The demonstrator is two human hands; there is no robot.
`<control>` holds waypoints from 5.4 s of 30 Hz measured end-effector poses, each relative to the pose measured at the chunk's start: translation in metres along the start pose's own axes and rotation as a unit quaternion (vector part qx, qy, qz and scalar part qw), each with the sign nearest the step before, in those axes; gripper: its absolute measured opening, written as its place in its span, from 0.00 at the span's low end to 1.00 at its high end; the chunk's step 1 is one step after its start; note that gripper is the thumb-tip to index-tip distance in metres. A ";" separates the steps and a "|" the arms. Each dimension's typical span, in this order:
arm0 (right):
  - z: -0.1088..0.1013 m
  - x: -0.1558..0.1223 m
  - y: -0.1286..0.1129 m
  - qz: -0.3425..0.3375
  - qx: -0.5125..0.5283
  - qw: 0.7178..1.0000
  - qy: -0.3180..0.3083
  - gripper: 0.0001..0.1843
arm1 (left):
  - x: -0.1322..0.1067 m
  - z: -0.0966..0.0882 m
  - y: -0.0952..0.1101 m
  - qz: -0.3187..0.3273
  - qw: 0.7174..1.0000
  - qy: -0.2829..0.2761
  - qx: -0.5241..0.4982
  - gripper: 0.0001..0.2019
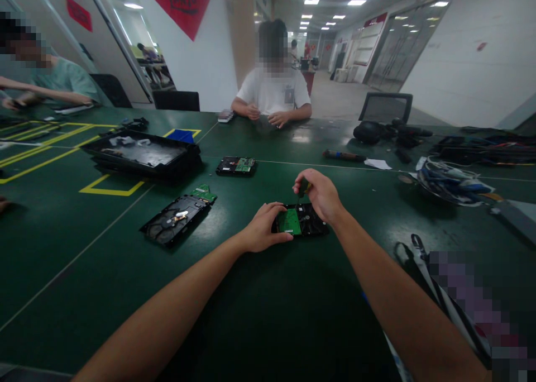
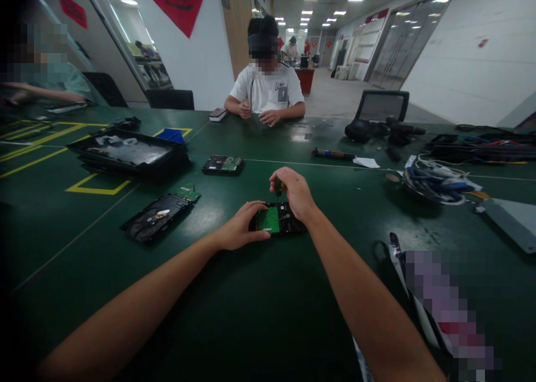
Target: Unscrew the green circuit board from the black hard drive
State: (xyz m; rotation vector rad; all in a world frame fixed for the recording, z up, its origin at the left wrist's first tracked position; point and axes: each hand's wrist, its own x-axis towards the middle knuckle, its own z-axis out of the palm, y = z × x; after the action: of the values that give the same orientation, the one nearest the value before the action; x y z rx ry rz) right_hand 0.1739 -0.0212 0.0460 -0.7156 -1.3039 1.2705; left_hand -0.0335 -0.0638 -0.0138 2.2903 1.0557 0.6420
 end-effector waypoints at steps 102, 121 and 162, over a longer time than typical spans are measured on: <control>0.000 -0.001 -0.006 0.013 -0.010 0.999 -0.028 0.19 | 0.000 0.000 0.001 0.003 1.000 -0.001 -0.005 0.37; -0.001 0.000 -0.004 -0.004 -0.033 0.999 -0.007 0.13 | 0.000 -0.001 0.004 -0.005 1.000 -0.002 -0.004 0.37; -0.006 0.000 -0.008 0.010 -0.024 0.996 -0.091 0.21 | 0.000 0.001 0.000 0.008 1.000 -0.006 0.001 0.36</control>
State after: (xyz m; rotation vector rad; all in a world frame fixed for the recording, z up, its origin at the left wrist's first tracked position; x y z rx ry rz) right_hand 0.1814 -0.0215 0.0527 -0.6592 -1.4827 1.3486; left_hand -0.0331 -0.0644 -0.0144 2.3032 1.0330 0.6344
